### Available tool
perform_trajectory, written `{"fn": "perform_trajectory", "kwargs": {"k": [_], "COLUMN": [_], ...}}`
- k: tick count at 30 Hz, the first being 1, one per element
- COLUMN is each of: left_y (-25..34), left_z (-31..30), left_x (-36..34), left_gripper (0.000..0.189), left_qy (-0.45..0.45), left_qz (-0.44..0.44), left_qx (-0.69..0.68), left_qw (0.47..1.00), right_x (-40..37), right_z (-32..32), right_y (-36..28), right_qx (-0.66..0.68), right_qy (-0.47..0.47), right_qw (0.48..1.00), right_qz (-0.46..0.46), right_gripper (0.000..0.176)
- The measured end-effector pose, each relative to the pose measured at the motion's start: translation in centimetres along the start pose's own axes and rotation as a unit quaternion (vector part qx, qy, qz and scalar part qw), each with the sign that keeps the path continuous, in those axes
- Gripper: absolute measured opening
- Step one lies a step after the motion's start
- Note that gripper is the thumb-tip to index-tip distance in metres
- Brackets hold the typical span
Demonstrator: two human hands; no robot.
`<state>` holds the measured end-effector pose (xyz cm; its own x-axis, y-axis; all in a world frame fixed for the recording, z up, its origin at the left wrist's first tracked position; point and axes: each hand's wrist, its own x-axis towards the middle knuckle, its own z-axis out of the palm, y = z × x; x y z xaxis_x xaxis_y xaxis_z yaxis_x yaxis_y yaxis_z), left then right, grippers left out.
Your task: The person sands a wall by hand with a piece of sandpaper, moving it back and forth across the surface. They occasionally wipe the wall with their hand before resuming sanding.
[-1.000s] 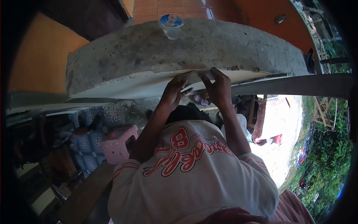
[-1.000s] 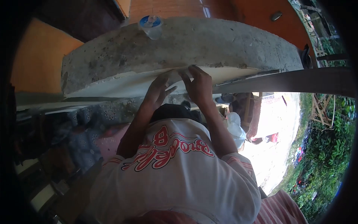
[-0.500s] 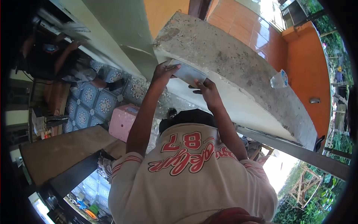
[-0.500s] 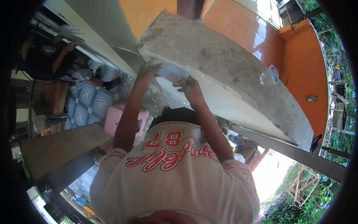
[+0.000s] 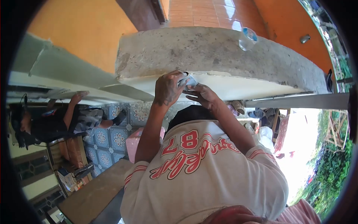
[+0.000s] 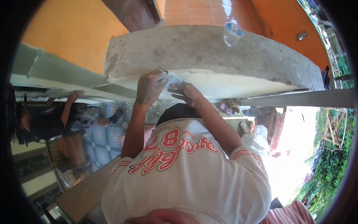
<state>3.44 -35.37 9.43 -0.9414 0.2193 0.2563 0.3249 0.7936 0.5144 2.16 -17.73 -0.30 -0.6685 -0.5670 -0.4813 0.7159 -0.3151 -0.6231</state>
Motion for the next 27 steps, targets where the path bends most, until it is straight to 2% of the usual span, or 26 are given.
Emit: {"fn": "perform_trajectory", "kwargs": {"k": [4, 8, 10, 12, 13, 14, 15, 16, 17, 18, 19, 20, 22, 24, 25, 26, 27], "left_y": [7.1, 14.0, 17.7, 19.8, 20.4, 20.9, 21.5, 22.2, 22.8, 23.3, 23.8, 23.9, 23.8, 23.2, 22.6, 21.8, 20.8], "left_z": [6.6, 13.3, 16.8, 21.2, 23.6, 25.8, 27.1, 27.6, 28.0, 28.1, 27.8, 27.8, 27.7, 27.6, 27.4, 27.1, 26.8], "left_x": [3.4, 5.2, 5.5, 5.6, 5.8, 6.0, 6.3, 6.8, 7.3, 7.8, 8.3, 8.5, 8.5, 8.1, 7.8, 7.5, 7.1], "left_gripper": [0.028, 0.031, 0.033, 0.036, 0.036, 0.036, 0.037, 0.037, 0.038, 0.039, 0.039, 0.039, 0.042, 0.042, 0.042, 0.042, 0.042], "left_qy": [-0.004, -0.017, -0.045, -0.082, -0.084, -0.143, -0.196, -0.194, -0.252, -0.301, -0.316, -0.312, -0.303, -0.288, -0.279, -0.264, -0.26], "left_qz": [0.061, 0.049, 0.042, 0.045, 0.046, -0.005, -0.056, -0.057, -0.151, -0.238, -0.274, -0.273, -0.265, -0.272, -0.278, -0.285, -0.294], "left_qx": [-0.014, 0.008, -0.02, -0.107, -0.11, -0.236, -0.357, -0.361, -0.483, -0.589, -0.602, -0.605, -0.607, -0.617, -0.623, -0.629, -0.656], "left_qw": [0.998, 0.999, 0.998, 0.99, 0.989, 0.961, 0.911, 0.91, 0.825, 0.712, 0.681, 0.68, 0.685, 0.68, 0.676, 0.674, 0.645], "right_x": [-5.2, -12.4, -15.9, -19.4, -20.6, -21.6, -23.3, -24.8, -25.8, -26.2, -26.5, -26.6, -26.8, -25.5, -25.6, -25.0, -24.4], "right_z": [-8.0, -16.0, -20.0, -23.2, -25.1, -26.9, -27.5, -27.5, -27.3, -28.0, -28.6, -29.1, -26.5, -25.5, -23.3, -22.8, -22.5], "right_y": [-2.0, -5.1, -6.6, -8.4, -9.1, -9.7, -10.6, -12.1, -12.9, -13.4, -13.8, -14.1, -15.1, -15.0, -15.8, -15.7, -15.5], "right_qx": [0.042, 0.039, 0.049, 0.009, -0.006, -0.064, -0.142, -0.222, -0.291, -0.297, -0.352, -0.405, -0.429, -0.429, -0.438, -0.448, -0.469], "right_qy": [0.06, 0.126, 0.173, 0.233, 0.26, 0.314, 0.357, 0.395, 0.425, 0.423, 0.449, 0.472, 0.463, 0.461, 0.466, 0.453, 0.479], "right_qw": [0.996, 0.982, 0.966, 0.947, 0.935, 0.91, 0.885, 0.853, 0.805, 0.804, 0.767, 0.727, 0.727, 0.719, 0.733, 0.735, 0.7], "right_qz": [-0.051, -0.139, -0.185, -0.221, -0.243, -0.264, -0.262, -0.258, -0.295, -0.295, -0.292, -0.289, -0.27, -0.294, -0.235, -0.232, -0.247], "right_gripper": [0.04, 0.036, 0.038, 0.039, 0.038, 0.034, 0.034, 0.034, 0.038, 0.038, 0.04, 0.041, 0.044, 0.046, 0.049, 0.049, 0.049]}}
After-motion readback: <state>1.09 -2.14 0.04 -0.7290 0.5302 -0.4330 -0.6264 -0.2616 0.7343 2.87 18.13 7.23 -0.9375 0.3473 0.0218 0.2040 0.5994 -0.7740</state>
